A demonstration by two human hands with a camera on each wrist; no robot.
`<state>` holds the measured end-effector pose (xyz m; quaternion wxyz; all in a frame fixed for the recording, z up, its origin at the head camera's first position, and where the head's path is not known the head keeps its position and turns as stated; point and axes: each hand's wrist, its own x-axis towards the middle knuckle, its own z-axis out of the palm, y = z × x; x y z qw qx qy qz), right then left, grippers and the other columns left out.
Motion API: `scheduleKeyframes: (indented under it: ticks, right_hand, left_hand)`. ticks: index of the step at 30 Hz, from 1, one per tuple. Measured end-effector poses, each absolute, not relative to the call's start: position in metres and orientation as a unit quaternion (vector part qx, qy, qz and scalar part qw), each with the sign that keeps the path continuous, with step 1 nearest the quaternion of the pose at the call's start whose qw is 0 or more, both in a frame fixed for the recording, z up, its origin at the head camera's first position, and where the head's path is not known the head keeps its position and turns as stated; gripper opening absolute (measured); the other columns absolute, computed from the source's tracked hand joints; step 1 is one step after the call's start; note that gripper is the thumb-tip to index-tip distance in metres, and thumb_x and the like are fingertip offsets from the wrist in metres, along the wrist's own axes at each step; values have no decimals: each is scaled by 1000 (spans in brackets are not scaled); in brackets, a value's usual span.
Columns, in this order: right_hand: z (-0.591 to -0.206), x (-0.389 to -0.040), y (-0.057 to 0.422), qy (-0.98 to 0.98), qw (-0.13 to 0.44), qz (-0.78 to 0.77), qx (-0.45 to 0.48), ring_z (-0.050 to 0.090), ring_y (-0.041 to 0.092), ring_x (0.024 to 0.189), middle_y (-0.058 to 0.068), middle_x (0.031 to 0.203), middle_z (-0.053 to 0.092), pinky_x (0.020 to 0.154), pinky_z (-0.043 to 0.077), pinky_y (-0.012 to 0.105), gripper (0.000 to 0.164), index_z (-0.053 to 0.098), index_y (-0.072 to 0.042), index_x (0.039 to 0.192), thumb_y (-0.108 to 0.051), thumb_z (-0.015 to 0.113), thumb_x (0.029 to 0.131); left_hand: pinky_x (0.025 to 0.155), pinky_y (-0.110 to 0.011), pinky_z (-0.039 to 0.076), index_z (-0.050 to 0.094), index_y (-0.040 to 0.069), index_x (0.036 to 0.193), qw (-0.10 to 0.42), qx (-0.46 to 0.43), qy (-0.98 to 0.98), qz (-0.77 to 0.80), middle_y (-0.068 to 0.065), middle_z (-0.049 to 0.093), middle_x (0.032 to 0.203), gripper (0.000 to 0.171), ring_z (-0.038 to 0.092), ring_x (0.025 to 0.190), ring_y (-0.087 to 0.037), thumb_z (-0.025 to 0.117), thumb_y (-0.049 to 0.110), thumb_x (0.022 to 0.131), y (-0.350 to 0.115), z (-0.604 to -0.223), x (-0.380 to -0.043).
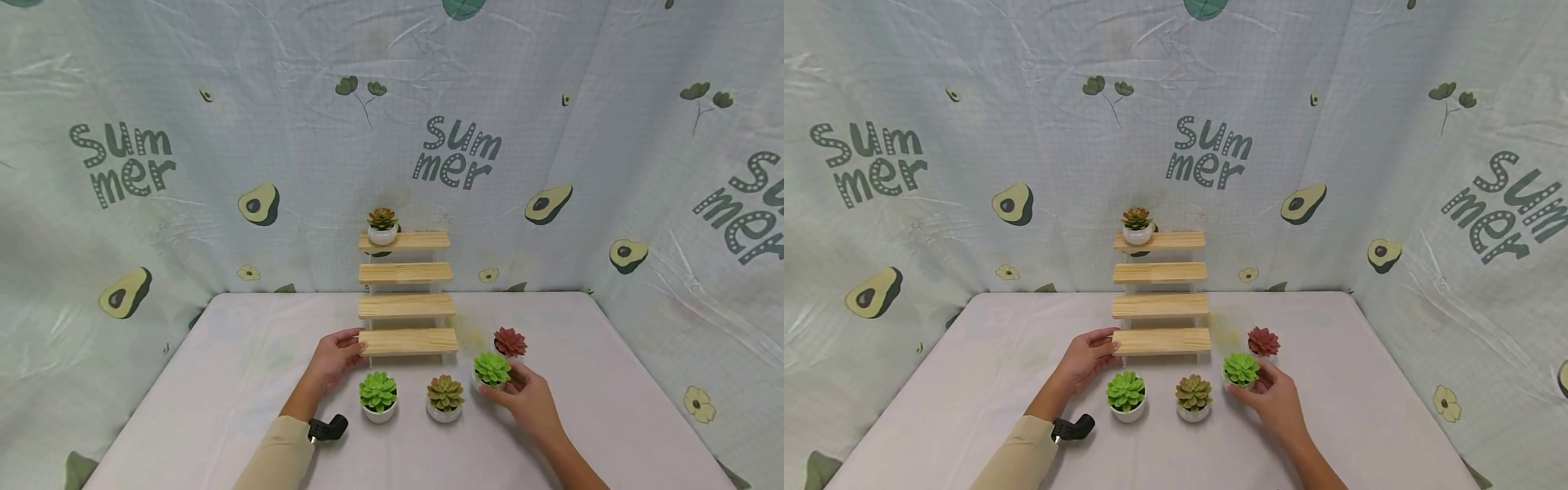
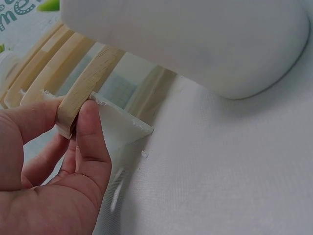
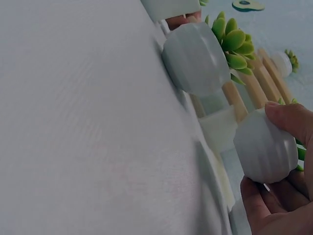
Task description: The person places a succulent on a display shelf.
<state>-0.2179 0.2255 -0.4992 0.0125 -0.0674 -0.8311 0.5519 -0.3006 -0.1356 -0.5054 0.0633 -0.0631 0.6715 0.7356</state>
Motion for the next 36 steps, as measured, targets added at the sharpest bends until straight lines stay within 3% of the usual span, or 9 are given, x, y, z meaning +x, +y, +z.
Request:
scheduleKeyframes:
  ticks: [15,26,31,36]
  right_hand:
    - [-486,-233,213,-798,40,601,-14,60,31,132,19,144,59,96,57,23,76,56,-4,143,-24,91,79]
    - [-474,-245,208,-804,56,592,5,61,28,129,16,142,62,100,55,25,73,59,-5,142,-26,90,79]
    - [-465,-253,204,-806,66,588,19,63,27,126,16,138,63,92,55,15,74,59,-4,142,-28,90,79]
    - [-457,-264,200,-803,68,591,27,65,25,122,15,137,65,89,56,13,72,59,-5,141,-28,90,80]
  left_hand:
    - [73,-25,61,57,-7,138,69,-64,657,748,-12,66,107,43,67,86,-14,66,-4,96,-135,-507,-302]
    - [73,-25,61,58,-6,138,69,-66,660,746,-14,66,110,43,67,86,-14,66,-3,96,-135,-506,-301]
    - [73,-25,61,58,-6,138,69,-66,661,744,-13,66,109,43,67,87,-14,67,-3,96,-135,-507,-300]
    - [74,-26,62,58,-6,138,70,-63,661,744,-13,66,109,43,67,87,-15,67,-2,96,-136,-506,-301]
